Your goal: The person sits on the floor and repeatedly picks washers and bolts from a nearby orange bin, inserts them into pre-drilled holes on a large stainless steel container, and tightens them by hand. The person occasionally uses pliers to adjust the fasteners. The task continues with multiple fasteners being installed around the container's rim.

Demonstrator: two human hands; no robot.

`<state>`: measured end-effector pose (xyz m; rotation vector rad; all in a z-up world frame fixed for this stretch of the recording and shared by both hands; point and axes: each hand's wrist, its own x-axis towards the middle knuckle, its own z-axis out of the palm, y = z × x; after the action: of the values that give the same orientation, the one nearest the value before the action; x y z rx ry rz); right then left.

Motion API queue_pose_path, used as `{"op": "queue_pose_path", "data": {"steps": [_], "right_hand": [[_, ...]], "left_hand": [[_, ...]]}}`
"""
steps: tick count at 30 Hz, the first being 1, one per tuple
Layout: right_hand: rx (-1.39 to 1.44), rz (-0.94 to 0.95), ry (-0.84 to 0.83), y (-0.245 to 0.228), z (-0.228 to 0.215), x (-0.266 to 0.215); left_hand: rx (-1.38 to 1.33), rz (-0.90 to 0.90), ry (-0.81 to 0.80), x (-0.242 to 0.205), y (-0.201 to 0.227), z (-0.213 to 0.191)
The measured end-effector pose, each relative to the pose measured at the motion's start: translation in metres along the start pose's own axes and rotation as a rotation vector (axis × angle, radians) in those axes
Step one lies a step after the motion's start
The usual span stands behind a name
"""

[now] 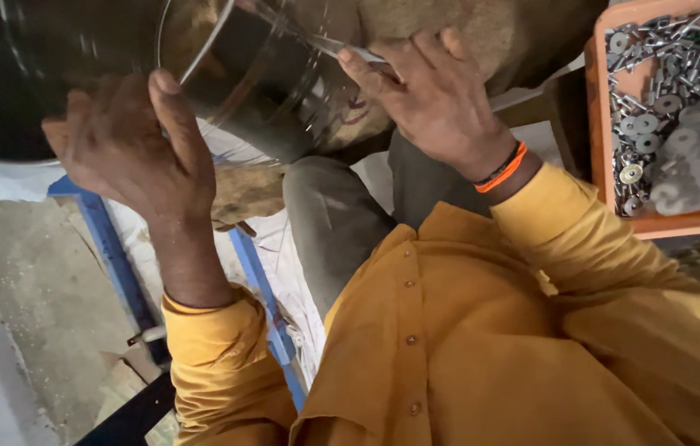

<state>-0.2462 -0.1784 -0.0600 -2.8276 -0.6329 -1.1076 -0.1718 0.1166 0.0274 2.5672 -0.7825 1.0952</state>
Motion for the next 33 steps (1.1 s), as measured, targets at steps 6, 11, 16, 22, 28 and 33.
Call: {"op": "queue_pose_path", "data": {"steps": [6, 11, 16, 22, 28, 33], "right_hand": [[-0.087, -0.132, -0.011, -0.01, -0.037, 0.051], [-0.078, -0.392, 0.06, -0.006, -0.066, 0.102], [-0.245, -0.343, -0.171, -0.004, -0.066, 0.112], [0.892, 0.31, -0.15, 0.016, -0.015, 0.049], [1.545, 0.71, -0.079, 0.002, 0.049, 0.006], [1.477, 0.702, -0.002, -0.015, 0.059, 0.003]], "left_hand": [[0.007, 0.024, 0.009, -0.002, -0.004, 0.003], [-0.005, 0.033, 0.022, 0.001, -0.003, 0.003], [-0.021, 0.0, -0.02, 0.007, 0.005, -0.006], [-0.017, -0.006, -0.021, 0.0, 0.004, -0.008], [-0.029, -0.016, -0.012, 0.009, 0.007, -0.005], [-0.029, 0.006, 0.006, 0.003, 0.003, -0.002]]}}
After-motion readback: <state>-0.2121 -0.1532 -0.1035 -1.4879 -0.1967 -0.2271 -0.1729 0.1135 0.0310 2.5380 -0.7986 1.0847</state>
